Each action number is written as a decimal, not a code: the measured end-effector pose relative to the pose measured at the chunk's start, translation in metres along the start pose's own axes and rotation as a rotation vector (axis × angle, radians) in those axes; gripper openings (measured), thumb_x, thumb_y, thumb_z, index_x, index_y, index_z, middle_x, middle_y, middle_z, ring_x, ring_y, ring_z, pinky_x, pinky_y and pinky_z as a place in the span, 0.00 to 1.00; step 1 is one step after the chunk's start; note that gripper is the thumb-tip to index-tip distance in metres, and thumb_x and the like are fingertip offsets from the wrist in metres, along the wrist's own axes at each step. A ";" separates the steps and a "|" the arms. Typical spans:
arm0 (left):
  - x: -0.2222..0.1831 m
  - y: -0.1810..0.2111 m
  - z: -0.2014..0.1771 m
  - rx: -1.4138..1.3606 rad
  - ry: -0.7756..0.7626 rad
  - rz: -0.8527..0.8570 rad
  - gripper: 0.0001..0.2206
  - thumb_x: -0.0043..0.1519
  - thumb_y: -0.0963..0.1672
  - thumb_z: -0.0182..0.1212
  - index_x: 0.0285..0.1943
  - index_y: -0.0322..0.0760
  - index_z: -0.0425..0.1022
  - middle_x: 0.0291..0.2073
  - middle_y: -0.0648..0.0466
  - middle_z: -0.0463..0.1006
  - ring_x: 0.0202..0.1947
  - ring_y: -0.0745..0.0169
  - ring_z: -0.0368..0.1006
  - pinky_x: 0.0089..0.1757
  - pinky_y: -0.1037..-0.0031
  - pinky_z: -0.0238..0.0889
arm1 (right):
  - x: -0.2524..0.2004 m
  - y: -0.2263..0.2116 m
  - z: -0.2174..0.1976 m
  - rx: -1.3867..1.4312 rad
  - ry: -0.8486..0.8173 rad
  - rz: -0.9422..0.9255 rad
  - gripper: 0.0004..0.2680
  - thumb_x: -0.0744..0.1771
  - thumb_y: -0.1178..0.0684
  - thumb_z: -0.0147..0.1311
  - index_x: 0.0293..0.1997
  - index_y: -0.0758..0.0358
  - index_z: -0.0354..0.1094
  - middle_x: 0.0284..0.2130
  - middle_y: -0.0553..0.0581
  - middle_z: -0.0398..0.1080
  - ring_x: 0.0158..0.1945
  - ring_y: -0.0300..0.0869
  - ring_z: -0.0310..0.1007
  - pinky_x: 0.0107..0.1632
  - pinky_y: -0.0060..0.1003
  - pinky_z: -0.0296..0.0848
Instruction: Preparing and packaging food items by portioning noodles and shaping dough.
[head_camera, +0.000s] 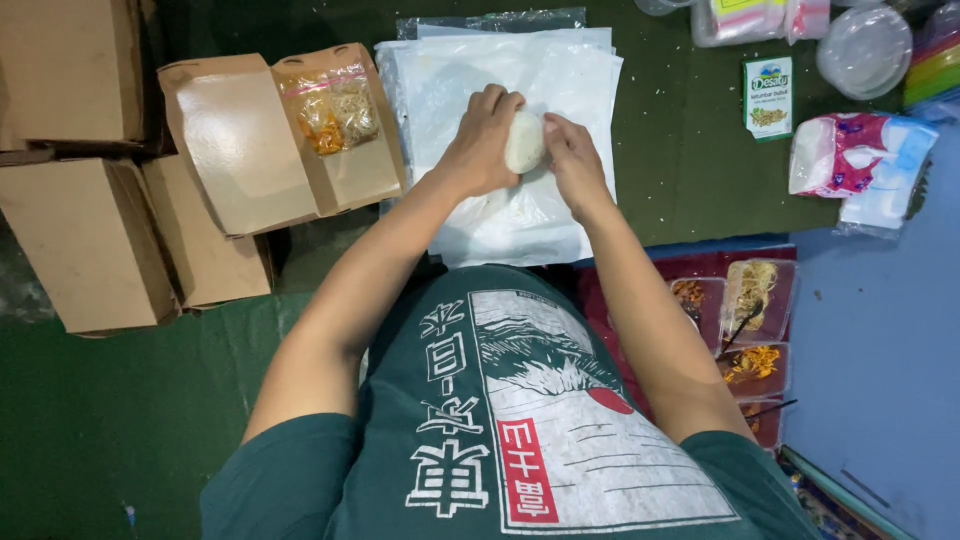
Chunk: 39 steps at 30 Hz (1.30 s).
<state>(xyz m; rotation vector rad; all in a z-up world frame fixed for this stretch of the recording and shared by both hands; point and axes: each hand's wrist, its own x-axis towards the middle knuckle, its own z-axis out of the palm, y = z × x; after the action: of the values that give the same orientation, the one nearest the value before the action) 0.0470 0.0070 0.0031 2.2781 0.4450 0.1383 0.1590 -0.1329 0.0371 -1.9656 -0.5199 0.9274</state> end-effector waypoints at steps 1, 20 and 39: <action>0.000 0.000 0.000 0.023 0.001 0.003 0.41 0.37 0.44 0.80 0.61 0.37 0.61 0.55 0.46 0.59 0.54 0.41 0.59 0.47 0.62 0.63 | -0.001 -0.002 0.000 0.026 -0.029 0.047 0.23 0.69 0.38 0.41 0.68 0.60 0.61 0.63 0.58 0.61 0.66 0.46 0.62 0.63 0.45 0.66; 0.002 -0.040 0.023 -0.135 0.260 0.307 0.40 0.39 0.51 0.77 0.61 0.34 0.65 0.51 0.46 0.61 0.49 0.42 0.60 0.50 0.60 0.59 | -0.034 0.036 0.006 -1.138 0.127 -0.878 0.26 0.75 0.36 0.34 0.79 0.63 0.45 0.77 0.61 0.44 0.79 0.63 0.38 0.74 0.75 0.37; 0.011 -0.031 0.021 0.063 0.119 0.132 0.47 0.36 0.59 0.86 0.57 0.37 0.64 0.52 0.46 0.61 0.52 0.43 0.57 0.49 0.64 0.57 | -0.027 0.036 0.002 -0.961 0.122 -0.659 0.30 0.73 0.27 0.21 0.83 0.54 0.26 0.81 0.55 0.29 0.84 0.54 0.24 0.74 0.78 0.21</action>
<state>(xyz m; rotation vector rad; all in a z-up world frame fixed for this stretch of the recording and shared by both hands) 0.0535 0.0154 -0.0345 2.3694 0.3643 0.3317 0.1401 -0.1686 0.0167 -2.3588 -1.6355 0.0989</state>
